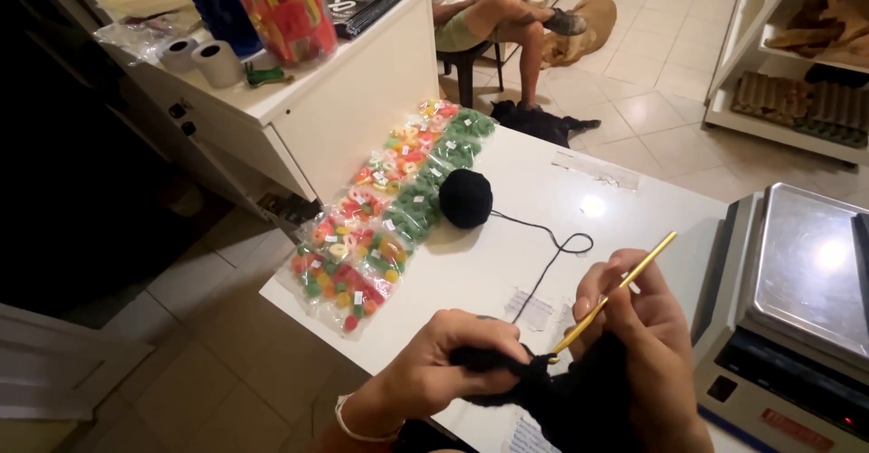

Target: A person is crocheting a piece of black fabric using a crochet hook and black yarn at a checkout counter.

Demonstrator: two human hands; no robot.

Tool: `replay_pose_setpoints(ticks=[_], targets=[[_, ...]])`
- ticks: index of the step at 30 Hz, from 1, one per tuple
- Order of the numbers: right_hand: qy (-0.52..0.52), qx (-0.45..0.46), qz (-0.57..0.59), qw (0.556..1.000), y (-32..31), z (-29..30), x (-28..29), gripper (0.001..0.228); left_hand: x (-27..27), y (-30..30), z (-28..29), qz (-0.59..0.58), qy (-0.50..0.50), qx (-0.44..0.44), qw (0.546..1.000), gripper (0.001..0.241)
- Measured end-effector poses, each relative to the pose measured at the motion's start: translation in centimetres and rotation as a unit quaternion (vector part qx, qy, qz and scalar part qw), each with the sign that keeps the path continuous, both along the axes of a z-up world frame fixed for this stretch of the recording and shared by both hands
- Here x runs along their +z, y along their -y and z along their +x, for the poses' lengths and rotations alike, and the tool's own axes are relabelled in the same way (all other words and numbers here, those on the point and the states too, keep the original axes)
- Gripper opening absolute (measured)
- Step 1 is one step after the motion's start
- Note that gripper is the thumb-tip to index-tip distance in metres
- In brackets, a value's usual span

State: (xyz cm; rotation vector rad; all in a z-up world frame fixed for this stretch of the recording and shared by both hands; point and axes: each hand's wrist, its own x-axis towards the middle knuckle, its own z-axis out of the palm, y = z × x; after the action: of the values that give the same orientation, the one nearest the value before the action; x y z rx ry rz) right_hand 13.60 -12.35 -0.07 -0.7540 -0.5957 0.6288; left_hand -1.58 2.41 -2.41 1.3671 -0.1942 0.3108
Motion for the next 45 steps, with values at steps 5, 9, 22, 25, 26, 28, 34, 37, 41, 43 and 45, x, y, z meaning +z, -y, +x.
replay_pose_setpoints(ticks=[5,9,22,25,26,28,34,37,41,43,45], targets=[[-0.035,0.046,-0.043,0.997,0.3,0.9,-0.8,0.009,2.8,1.2,-0.2,0.119,-0.011,0.117,0.986,0.015],[-0.006,-0.011,-0.083,0.996,-0.3,0.2,-0.4,0.009,3.4,1.9,-0.3,0.213,-0.016,0.254,0.943,0.031],[0.201,0.043,-0.194,0.959,-0.5,1.1,-0.9,0.020,3.5,1.5,-2.0,0.214,-0.110,0.301,0.923,0.034],[0.269,0.134,-0.325,0.897,-1.3,2.4,-0.8,0.025,2.9,0.8,-2.2,0.156,-0.066,0.337,0.926,0.035],[0.260,0.173,-0.387,0.868,-1.6,2.7,0.0,0.025,2.6,0.5,-2.2,0.116,-0.105,0.360,0.920,0.037],[0.249,0.209,-0.448,0.833,-1.8,4.5,-0.6,0.029,1.3,-0.1,-2.3,0.075,-0.141,0.380,0.911,0.039],[0.433,0.267,-0.453,0.732,-1.8,8.1,-1.8,0.027,-0.9,-0.4,-1.7,0.079,-0.133,0.376,0.914,0.038],[0.575,0.274,-0.328,0.698,-3.1,5.8,-2.9,0.077,-1.1,0.2,-1.3,0.047,-0.198,0.328,0.922,0.040],[0.358,0.305,-0.295,0.832,-5.4,0.6,-2.9,0.084,-3.1,-0.3,-1.3,0.076,-0.184,0.360,0.912,0.035],[0.269,0.310,-0.290,0.865,-6.1,-0.6,-3.8,0.071,-3.5,-0.5,-1.6,0.080,-0.189,0.382,0.901,0.037],[0.226,0.191,-0.152,0.943,-6.5,-1.0,-6.6,0.036,-3.4,-0.4,-2.2,0.046,-0.229,0.387,0.892,0.036]])
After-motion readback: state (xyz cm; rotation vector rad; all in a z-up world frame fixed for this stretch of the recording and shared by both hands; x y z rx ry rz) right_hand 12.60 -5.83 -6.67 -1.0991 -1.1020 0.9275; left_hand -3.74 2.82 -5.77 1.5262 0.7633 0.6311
